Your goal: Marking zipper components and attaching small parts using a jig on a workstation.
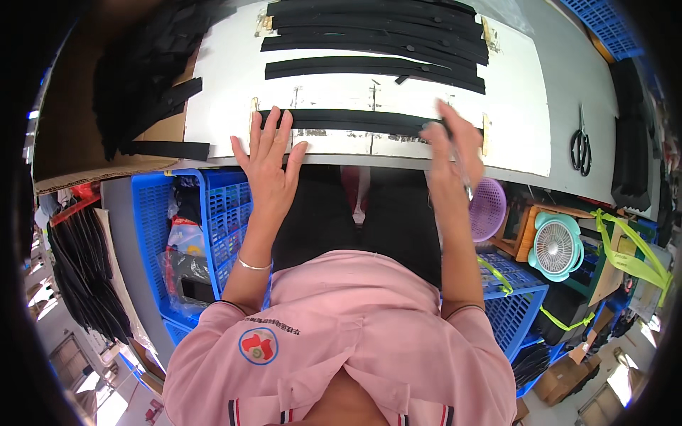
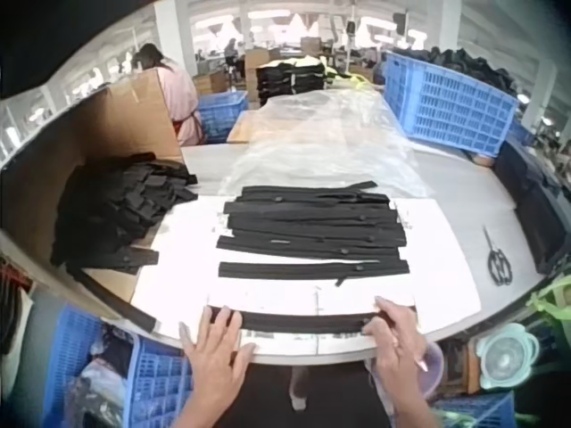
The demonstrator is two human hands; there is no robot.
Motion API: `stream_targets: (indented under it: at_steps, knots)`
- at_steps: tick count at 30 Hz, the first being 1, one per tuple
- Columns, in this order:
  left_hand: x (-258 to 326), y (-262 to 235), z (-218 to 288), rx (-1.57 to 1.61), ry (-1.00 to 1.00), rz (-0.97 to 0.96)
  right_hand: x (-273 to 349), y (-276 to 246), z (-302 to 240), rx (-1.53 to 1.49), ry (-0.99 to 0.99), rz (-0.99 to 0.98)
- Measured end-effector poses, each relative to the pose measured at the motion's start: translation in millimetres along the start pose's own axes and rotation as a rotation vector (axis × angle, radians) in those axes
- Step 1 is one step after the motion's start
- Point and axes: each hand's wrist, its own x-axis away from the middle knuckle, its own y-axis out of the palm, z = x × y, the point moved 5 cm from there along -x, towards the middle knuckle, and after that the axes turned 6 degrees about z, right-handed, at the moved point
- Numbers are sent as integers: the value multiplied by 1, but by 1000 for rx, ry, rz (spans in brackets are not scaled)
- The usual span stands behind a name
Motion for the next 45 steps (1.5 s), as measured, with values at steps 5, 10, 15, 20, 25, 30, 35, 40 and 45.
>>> stream_targets:
  at_steps: [5,10,15,20,25,30,35,40,45]
  knots:
    - [-1,-1,0,11,-3,44,-6,86,-38,-341,141,-363]
    - [-2,-1,1,37,-12,68,-3,150,-42,-403,137,-444]
    - [-1,-2,-1,66,-18,92,3,155,-44,-257,48,-481]
    - [-1,-4,-1,85,-31,90,4,156,-45,-161,0,-497]
    - [-1,-3,-1,97,-25,91,4,157,-48,-88,-126,-427]
    - [0,-2,-3,91,-26,96,5,153,-45,-187,-73,-474]
    - [0,-1,-2,80,-19,90,7,156,-40,-192,-97,-570]
    - [-1,3,-1,76,-8,85,8,154,-39,-117,-99,-577]
    - [-1,3,-2,23,-20,54,5,146,-39,-95,-147,-627]
